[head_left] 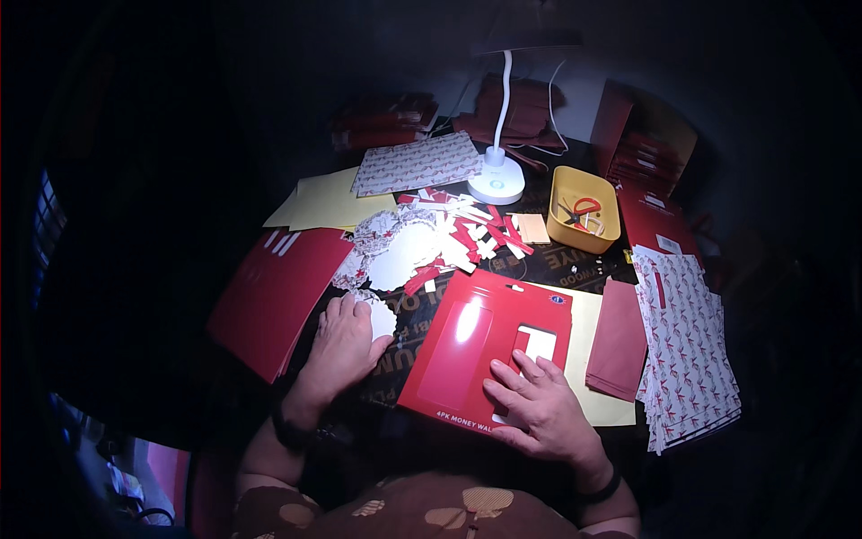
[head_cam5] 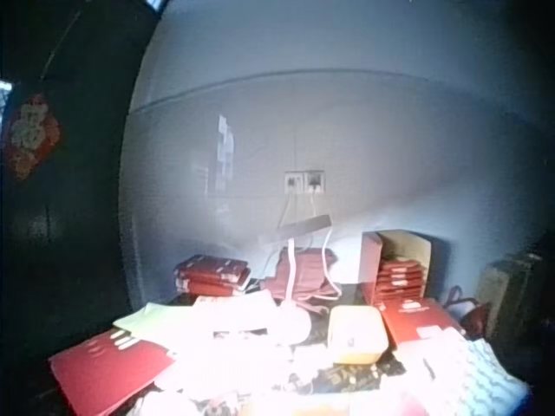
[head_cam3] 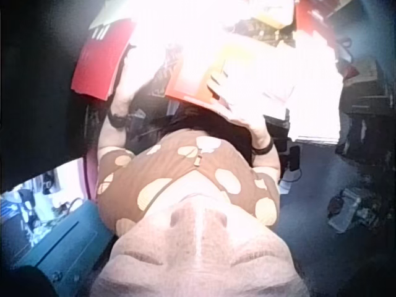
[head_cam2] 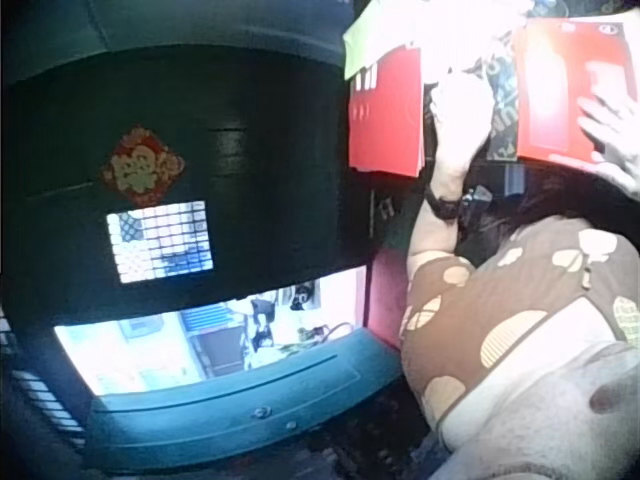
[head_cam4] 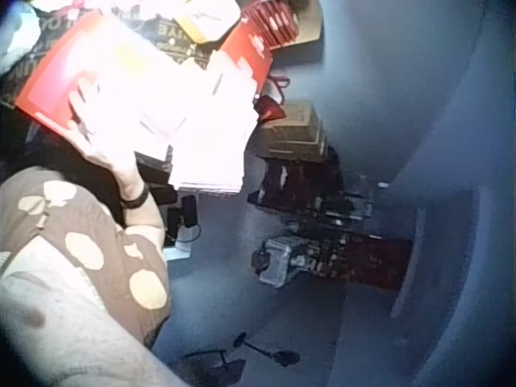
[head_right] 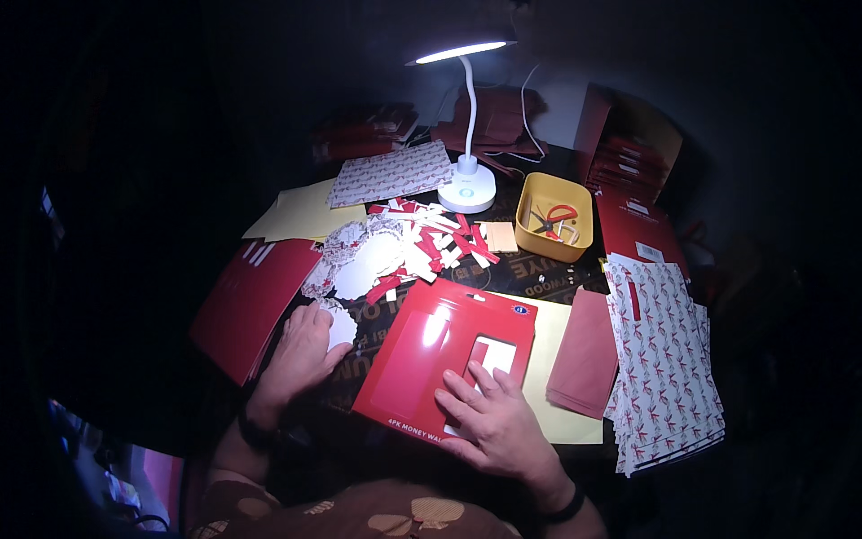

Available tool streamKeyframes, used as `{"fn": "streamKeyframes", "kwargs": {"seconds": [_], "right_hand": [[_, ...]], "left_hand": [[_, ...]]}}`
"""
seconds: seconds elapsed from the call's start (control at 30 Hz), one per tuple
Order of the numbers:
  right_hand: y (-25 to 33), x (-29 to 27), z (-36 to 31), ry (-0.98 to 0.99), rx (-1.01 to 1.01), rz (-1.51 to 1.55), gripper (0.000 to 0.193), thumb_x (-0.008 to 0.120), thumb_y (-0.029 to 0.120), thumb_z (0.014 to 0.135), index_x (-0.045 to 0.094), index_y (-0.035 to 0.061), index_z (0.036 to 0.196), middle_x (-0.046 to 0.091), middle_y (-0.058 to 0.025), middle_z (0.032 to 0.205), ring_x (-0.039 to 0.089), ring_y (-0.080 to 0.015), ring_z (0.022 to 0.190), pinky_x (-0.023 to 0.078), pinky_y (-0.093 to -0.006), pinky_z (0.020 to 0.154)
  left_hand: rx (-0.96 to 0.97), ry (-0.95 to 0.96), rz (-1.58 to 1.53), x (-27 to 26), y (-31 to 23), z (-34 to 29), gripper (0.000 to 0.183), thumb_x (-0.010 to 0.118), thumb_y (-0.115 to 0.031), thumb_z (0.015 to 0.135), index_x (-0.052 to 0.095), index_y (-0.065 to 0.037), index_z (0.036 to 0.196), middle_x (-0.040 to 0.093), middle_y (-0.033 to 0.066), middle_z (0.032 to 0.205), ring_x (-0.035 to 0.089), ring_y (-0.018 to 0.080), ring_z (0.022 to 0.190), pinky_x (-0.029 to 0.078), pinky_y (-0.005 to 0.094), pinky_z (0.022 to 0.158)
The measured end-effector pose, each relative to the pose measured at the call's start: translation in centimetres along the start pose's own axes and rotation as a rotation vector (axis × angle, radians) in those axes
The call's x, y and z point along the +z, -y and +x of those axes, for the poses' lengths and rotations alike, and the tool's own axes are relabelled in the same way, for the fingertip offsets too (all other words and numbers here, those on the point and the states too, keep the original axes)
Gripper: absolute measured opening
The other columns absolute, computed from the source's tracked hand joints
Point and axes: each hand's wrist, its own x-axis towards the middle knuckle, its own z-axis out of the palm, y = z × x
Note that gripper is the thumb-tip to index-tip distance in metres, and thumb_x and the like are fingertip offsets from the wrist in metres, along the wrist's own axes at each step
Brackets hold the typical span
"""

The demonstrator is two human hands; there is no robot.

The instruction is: The person assembles cardboard wallets by hand, folding the red cardboard panels, peeling adhesive strips, and pressing the edges together to form the wallet shape.

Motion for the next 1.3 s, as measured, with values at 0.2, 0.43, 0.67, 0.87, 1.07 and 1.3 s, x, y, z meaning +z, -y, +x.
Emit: {"fn": "streamKeyframes", "kwargs": {"seconds": [0.2,0.43,0.67,0.87,1.07,1.3], "right_hand": [[0.2,-0.3,0.0,-0.043,-0.013,0.012,0.058,0.069,0.045,0.090,0.061,0.0098,0.135,0.054,-0.0147,0.146,0.045,-0.0431,0.136,0.033,-0.0560,0.113],[0.1,0.1,0.1,-0.042,-0.018,0.014,0.058,0.069,0.045,0.090,0.060,0.0099,0.135,0.054,-0.0149,0.146,0.045,-0.0428,0.137,0.033,-0.0559,0.113],[0.1,-0.2,-0.1,-0.039,-0.003,-0.009,0.058,0.068,0.046,0.090,0.060,0.0103,0.135,0.054,-0.0144,0.146,0.045,-0.0427,0.136,0.033,-0.0559,0.113],[0.2,-0.2,0.0,-0.033,-0.002,0.004,0.059,0.068,0.046,0.090,0.061,0.0097,0.135,0.053,-0.0148,0.147,0.045,-0.0429,0.137,0.033,-0.0557,0.113],[0.2,-0.1,0.1,-0.032,-0.010,0.001,0.059,0.068,0.046,0.090,0.060,0.0090,0.135,0.053,-0.0159,0.147,0.044,-0.0431,0.138,0.033,-0.0557,0.113],[0.1,-0.1,-0.1,-0.066,-0.018,0.018,0.058,0.069,0.045,0.090,0.061,0.0087,0.134,0.054,-0.0161,0.146,0.045,-0.0431,0.137,0.033,-0.0547,0.113]], "left_hand": [[-0.044,0.013,-0.150,-0.6,0.2,-0.1,0.069,0.085,-0.026,0.077,0.052,0.004,0.129,0.052,0.0201,0.121,0.049,0.0375,0.115,0.042,0.0462,0.102],[-0.005,0.179,-0.085,-2.5,0.3,-0.7,0.074,0.085,-0.026,0.077,0.050,0.004,0.136,0.054,0.0197,0.119,0.048,0.0356,0.114,0.041,0.0443,0.103],[0.336,0.232,-0.209,-3.0,0.5,-2.6,0.085,0.084,-0.035,0.079,0.045,0.006,0.142,0.042,0.0302,0.147,0.039,0.0450,0.141,0.033,0.0486,0.117],[0.391,0.248,-0.118,-4.4,-0.3,-4.7,0.080,0.089,-0.019,0.069,0.052,-0.004,0.139,0.046,0.0230,0.139,0.046,0.0402,0.129,0.037,0.0469,0.111],[0.399,0.062,-0.156,-3.5,-0.6,-6.0,0.038,0.078,-0.002,0.075,0.066,-0.003,0.111,0.062,0.0116,0.114,0.061,0.0302,0.107,0.053,0.0395,0.088],[0.452,-0.079,-0.149,-4.9,-0.5,-5.4,0.025,0.075,-0.002,0.077,0.069,-0.002,0.101,0.069,0.0110,0.103,0.067,0.0286,0.098,0.057,0.0388,0.083]]}}
